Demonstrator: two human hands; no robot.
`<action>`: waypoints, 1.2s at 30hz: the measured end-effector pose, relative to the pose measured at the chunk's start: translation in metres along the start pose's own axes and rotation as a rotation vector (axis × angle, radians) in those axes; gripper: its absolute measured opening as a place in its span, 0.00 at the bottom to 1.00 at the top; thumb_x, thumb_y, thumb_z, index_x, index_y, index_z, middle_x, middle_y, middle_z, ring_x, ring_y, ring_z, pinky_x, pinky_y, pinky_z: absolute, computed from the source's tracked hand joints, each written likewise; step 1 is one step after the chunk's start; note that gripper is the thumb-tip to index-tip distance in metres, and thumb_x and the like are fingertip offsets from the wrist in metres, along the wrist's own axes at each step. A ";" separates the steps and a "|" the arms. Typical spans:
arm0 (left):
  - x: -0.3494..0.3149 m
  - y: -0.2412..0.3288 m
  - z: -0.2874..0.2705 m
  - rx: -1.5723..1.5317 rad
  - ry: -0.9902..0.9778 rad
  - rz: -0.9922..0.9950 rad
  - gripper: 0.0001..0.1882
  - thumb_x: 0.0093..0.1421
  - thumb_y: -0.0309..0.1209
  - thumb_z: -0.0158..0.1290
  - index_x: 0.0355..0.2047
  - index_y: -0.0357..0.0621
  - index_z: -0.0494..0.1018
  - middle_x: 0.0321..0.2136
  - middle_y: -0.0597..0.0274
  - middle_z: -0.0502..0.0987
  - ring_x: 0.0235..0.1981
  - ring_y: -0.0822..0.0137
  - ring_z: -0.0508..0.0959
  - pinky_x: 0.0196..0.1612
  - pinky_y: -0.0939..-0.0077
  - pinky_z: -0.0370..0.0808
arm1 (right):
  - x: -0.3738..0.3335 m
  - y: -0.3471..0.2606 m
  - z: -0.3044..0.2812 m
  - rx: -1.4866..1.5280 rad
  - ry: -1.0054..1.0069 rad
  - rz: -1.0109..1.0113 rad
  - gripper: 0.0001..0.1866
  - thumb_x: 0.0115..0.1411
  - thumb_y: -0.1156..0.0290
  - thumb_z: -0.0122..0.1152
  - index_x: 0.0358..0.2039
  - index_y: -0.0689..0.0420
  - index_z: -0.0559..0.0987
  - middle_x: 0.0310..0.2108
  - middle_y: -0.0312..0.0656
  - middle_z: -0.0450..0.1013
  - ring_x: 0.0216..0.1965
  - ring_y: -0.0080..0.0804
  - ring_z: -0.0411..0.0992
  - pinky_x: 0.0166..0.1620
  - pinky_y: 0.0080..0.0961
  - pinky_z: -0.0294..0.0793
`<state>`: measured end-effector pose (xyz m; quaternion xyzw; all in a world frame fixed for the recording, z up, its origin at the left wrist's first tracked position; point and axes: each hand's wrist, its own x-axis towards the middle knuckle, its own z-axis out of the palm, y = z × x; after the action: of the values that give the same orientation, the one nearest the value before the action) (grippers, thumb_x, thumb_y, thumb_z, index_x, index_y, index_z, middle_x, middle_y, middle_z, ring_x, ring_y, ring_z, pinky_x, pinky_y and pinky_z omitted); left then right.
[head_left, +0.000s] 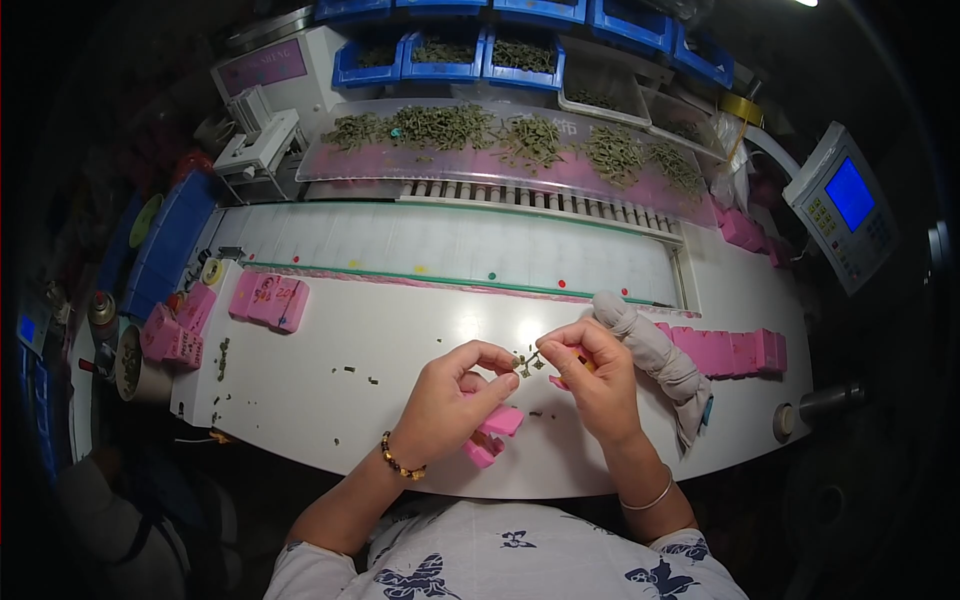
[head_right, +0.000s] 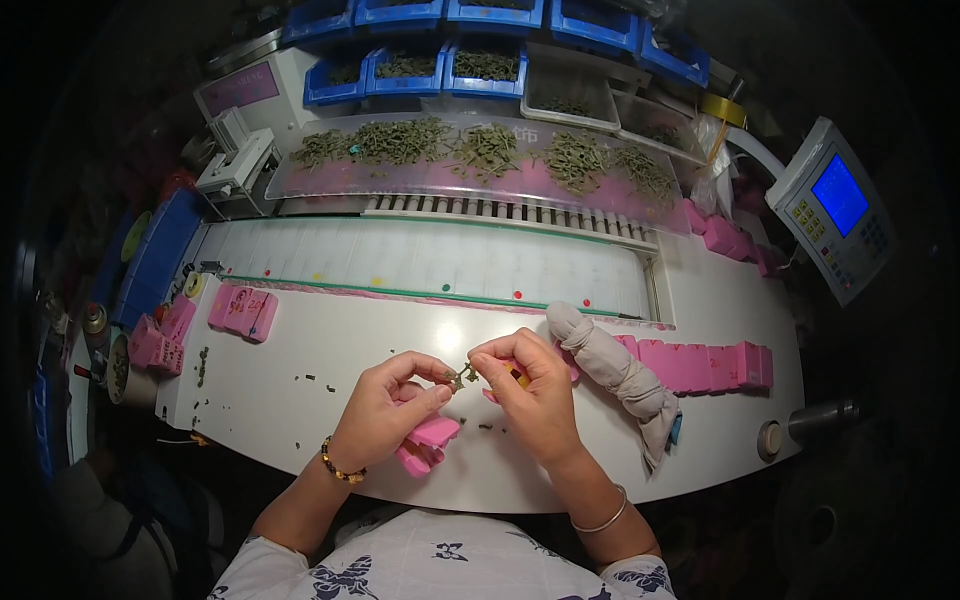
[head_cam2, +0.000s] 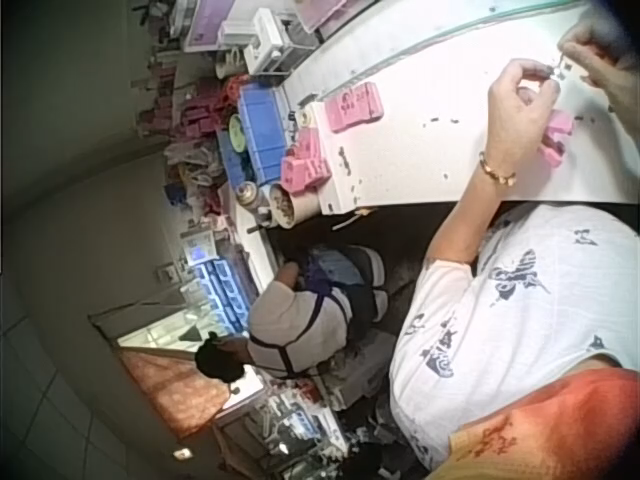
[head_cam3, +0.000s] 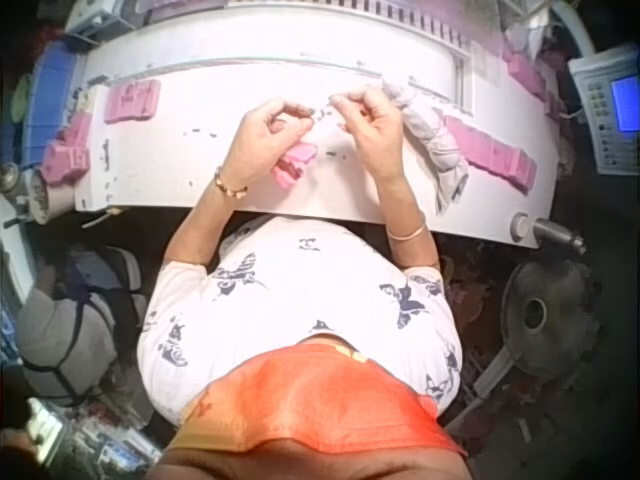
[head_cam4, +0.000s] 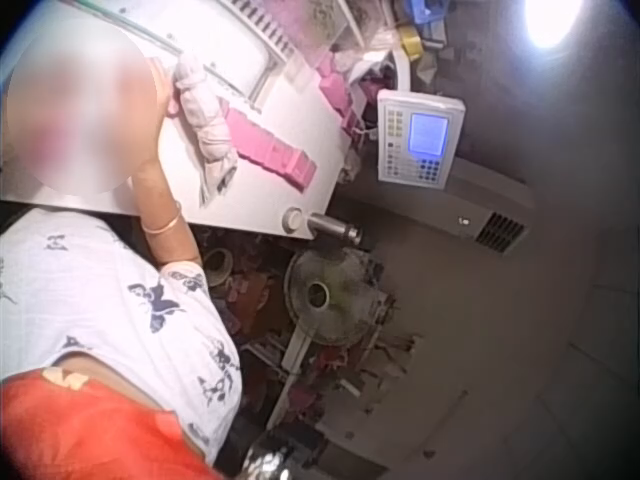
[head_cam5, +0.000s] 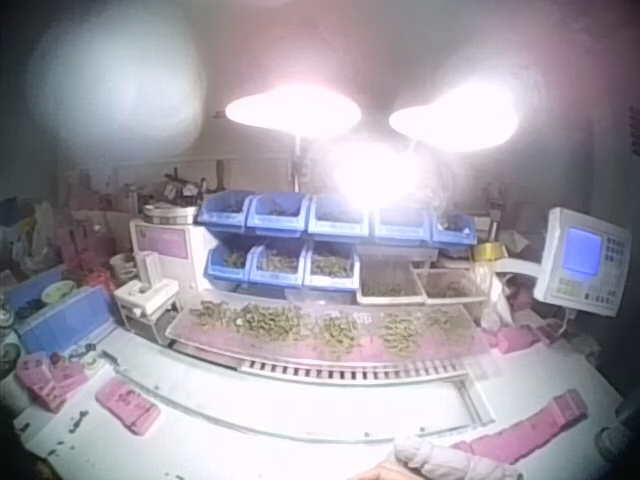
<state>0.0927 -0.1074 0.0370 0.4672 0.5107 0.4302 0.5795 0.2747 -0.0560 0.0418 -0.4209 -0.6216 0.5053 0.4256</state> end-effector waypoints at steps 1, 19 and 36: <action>0.000 -0.001 0.000 -0.007 -0.003 0.012 0.11 0.60 0.24 0.54 0.43 0.33 0.71 0.38 0.61 0.77 0.32 0.80 0.78 0.35 0.87 0.74 | 0.000 0.000 0.001 0.021 -0.008 0.011 0.04 0.60 0.76 0.58 0.30 0.63 0.78 0.29 0.33 0.69 0.27 0.13 0.65 0.27 0.12 0.67; -0.001 0.002 -0.001 -0.020 -0.080 0.026 0.14 0.57 0.23 0.57 0.43 0.33 0.71 0.38 0.59 0.77 0.32 0.78 0.79 0.35 0.86 0.76 | -0.002 0.001 0.001 0.222 -0.065 0.235 0.05 0.62 0.72 0.58 0.34 0.60 0.78 0.30 0.30 0.73 0.31 0.09 0.68 0.31 0.08 0.70; -0.045 0.005 -0.124 0.753 0.555 0.010 0.07 0.54 0.29 0.55 0.28 0.37 0.76 0.22 0.54 0.78 0.23 0.61 0.79 0.30 0.70 0.74 | -0.006 0.032 -0.005 -0.059 -0.211 0.230 0.11 0.62 0.75 0.54 0.44 0.63 0.76 0.33 0.35 0.70 0.32 0.18 0.67 0.37 0.16 0.69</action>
<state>-0.0357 -0.1380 0.0454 0.5146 0.7649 0.3263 0.2088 0.2843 -0.0564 0.0104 -0.4463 -0.6251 0.5737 0.2846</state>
